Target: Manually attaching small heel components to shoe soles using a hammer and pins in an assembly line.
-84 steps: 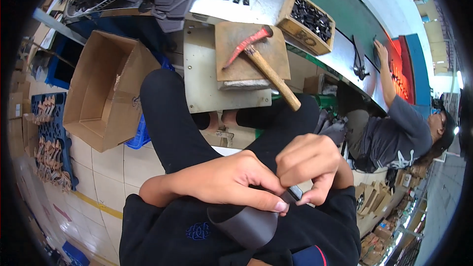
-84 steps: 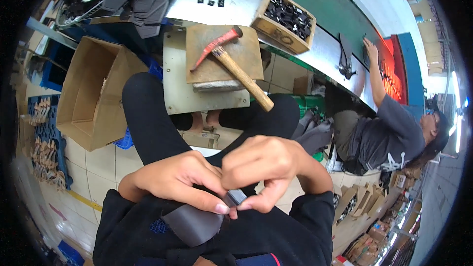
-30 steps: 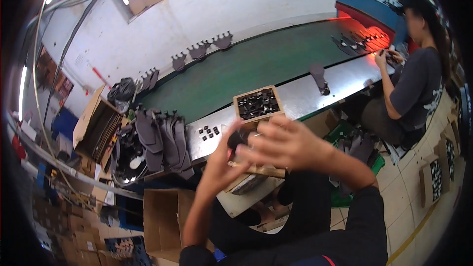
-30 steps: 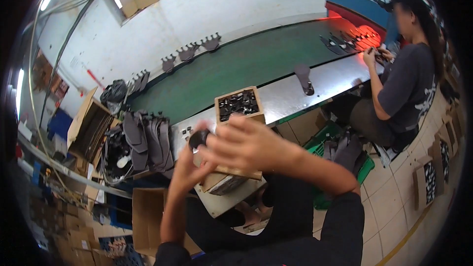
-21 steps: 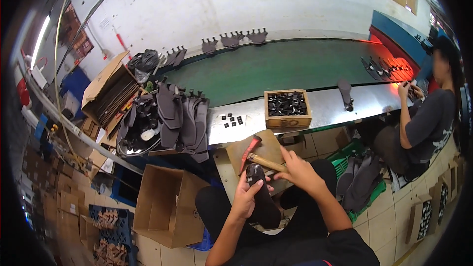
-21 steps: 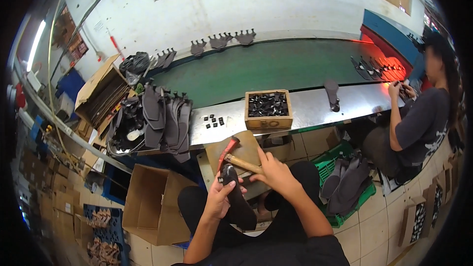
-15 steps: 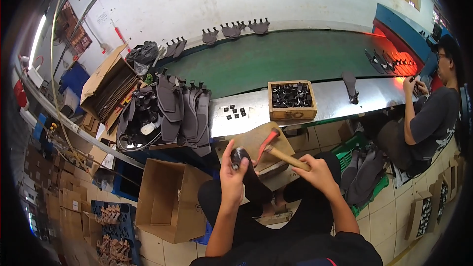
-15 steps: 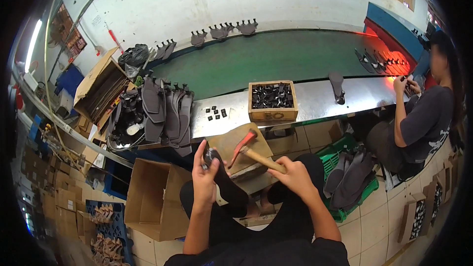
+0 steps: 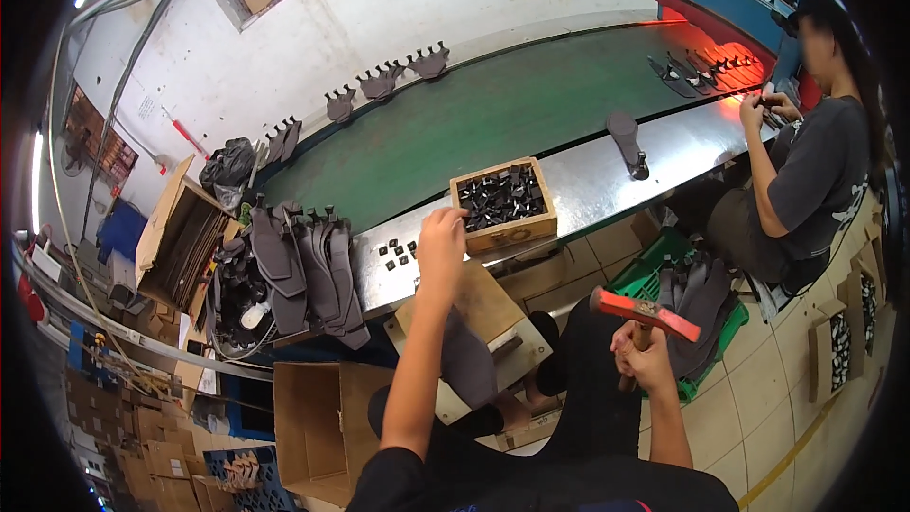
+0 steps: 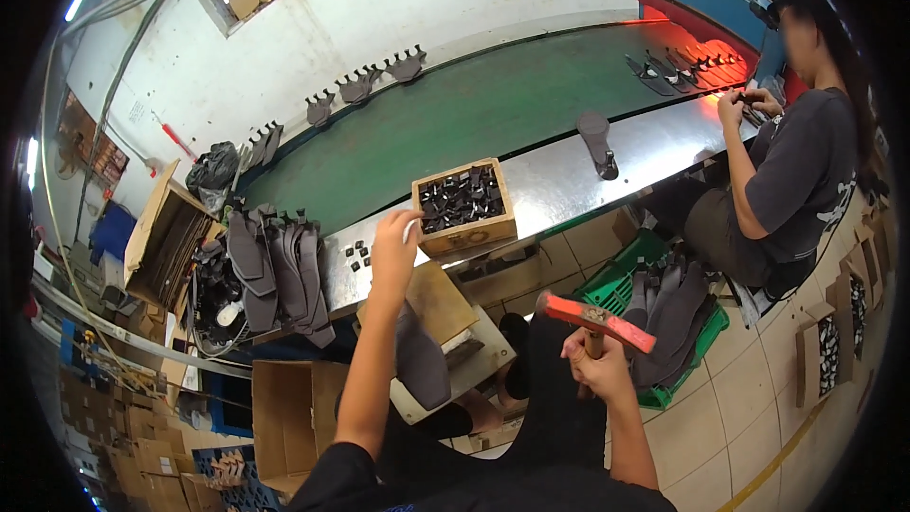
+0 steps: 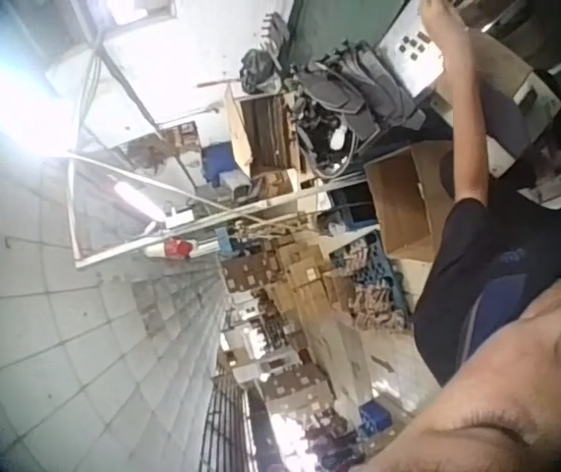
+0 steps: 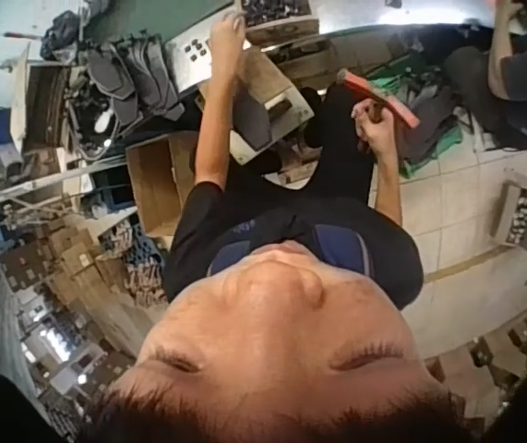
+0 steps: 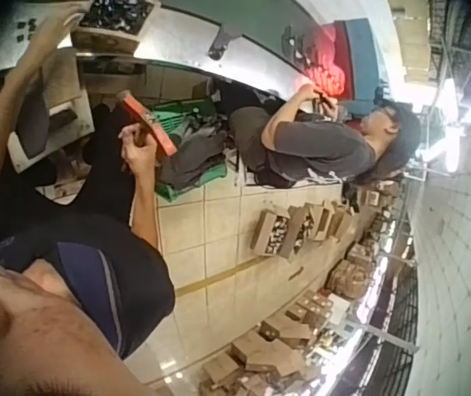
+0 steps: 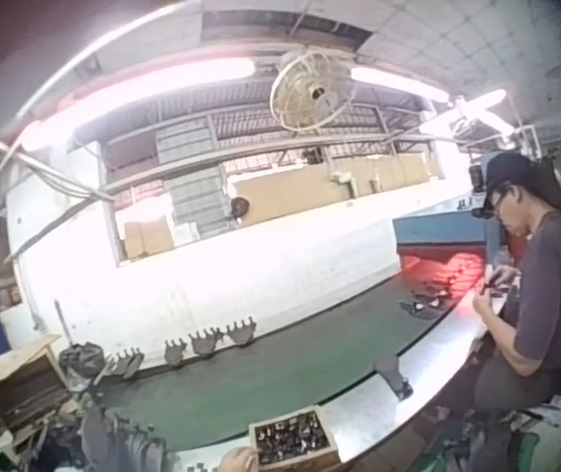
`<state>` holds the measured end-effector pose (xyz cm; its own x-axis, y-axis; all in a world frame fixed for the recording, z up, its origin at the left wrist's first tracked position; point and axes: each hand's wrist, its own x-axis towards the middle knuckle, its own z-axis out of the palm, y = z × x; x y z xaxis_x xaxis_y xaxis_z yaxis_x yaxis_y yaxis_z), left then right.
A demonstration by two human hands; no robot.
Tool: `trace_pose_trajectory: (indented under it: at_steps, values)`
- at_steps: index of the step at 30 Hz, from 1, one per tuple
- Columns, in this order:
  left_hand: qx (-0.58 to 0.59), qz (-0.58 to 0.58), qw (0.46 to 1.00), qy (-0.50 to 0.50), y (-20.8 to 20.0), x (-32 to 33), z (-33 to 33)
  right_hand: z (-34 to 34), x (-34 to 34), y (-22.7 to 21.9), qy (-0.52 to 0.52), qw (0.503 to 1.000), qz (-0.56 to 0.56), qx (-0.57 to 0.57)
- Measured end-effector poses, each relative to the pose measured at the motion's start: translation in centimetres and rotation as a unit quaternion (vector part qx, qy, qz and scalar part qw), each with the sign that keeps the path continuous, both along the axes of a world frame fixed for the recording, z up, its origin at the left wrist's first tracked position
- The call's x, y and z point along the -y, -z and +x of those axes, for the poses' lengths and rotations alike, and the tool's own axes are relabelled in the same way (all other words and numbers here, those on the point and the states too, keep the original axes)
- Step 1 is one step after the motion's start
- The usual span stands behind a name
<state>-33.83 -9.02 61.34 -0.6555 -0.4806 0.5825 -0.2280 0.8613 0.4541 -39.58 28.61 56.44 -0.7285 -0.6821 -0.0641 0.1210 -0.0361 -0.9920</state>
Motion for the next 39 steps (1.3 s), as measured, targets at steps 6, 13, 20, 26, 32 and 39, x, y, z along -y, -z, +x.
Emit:
trace_pose_trajectory:
  at_steps: [6,13,20,26,32,39]
  values:
    - [0.267,-0.166,0.949,0.023,0.1,3.6,-6.8,0.9,1.3,0.3,-0.006,0.992,-0.099,0.073]
    - [0.083,0.031,0.994,0.063,0.5,4.5,-3.5,0.0,2.8,-1.5,-0.028,0.998,-0.062,0.008]
    - [-0.123,0.571,0.778,0.233,-4.5,-7.4,4.1,0.7,7.1,-8.0,0.006,0.991,-0.128,-0.031]
    - [-0.186,0.614,0.717,0.273,-7.2,-13.0,12.5,5.0,11.8,-12.1,-0.068,0.976,-0.184,-0.093]
    - [-0.224,0.355,0.893,0.163,-8.2,-14.4,16.3,8.4,13.6,-11.8,-0.144,0.967,-0.208,-0.002]
    - [-0.221,0.341,0.906,0.119,-5.7,-13.3,17.8,9.7,15.0,-9.9,-0.186,0.96,-0.191,0.087]
